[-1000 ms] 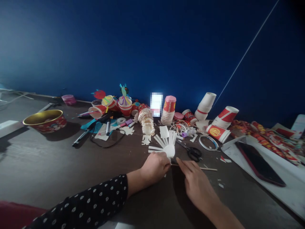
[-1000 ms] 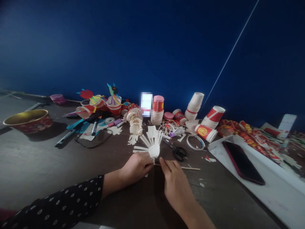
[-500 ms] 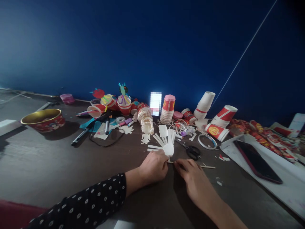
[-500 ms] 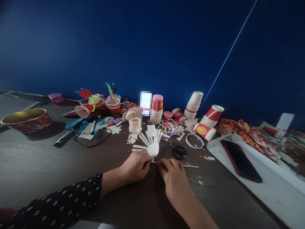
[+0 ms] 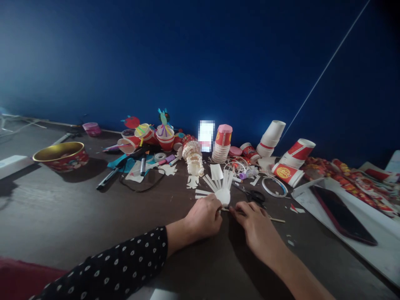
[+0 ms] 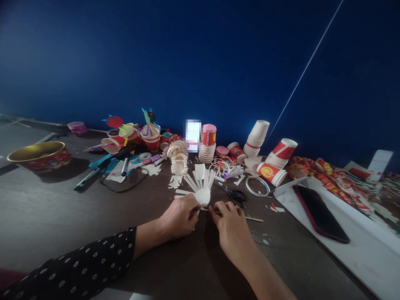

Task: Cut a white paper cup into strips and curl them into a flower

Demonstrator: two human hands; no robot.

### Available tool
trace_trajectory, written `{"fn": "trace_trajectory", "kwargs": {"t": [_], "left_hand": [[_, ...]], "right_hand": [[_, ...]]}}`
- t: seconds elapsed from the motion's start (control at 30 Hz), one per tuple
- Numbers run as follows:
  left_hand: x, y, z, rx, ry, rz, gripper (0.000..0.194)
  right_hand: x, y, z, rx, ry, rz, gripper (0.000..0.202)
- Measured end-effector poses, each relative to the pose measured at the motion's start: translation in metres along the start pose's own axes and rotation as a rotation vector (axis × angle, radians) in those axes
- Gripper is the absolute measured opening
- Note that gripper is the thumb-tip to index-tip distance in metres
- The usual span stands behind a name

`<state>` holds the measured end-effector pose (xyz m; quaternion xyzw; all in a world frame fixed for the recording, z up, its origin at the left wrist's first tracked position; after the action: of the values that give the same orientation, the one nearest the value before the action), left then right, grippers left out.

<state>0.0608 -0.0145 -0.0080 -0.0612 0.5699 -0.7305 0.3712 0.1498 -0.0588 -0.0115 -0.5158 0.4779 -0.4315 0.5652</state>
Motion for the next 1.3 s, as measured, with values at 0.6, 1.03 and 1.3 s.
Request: {"fn": "trace_trajectory", "kwargs": {"t": [0.6, 1.03, 1.3], "left_hand": [[-0.006, 0.003, 0.001, -0.189, -0.049, -0.177, 0.028], [-0.011, 0.006, 0.007, -0.306, 0.013, -0.144, 0.024], [-0.016, 0.007, 0.005, -0.256, 0.09, -0.129, 0.021]], "right_hand": [[-0.011, -0.002, -0.004, 0.147, 0.065, -0.059, 0.036], [-0.011, -0.005, -0.007, 0.096, 0.053, -0.026, 0.029], [-0.006, 0.0, -0.003, -0.034, 0.032, 0.043, 0.047]]}}
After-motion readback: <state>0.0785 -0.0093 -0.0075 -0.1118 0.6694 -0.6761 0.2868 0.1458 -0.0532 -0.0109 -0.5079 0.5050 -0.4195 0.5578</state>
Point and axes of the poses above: each hand's wrist, its own x-axis away from the middle knuckle, its own y-axis out of the palm, z = x × y, the point moved 9 cm from there along -x, towards the middle knuckle, and after that the axes turned 6 degrees about y, right-handed, at the moved point
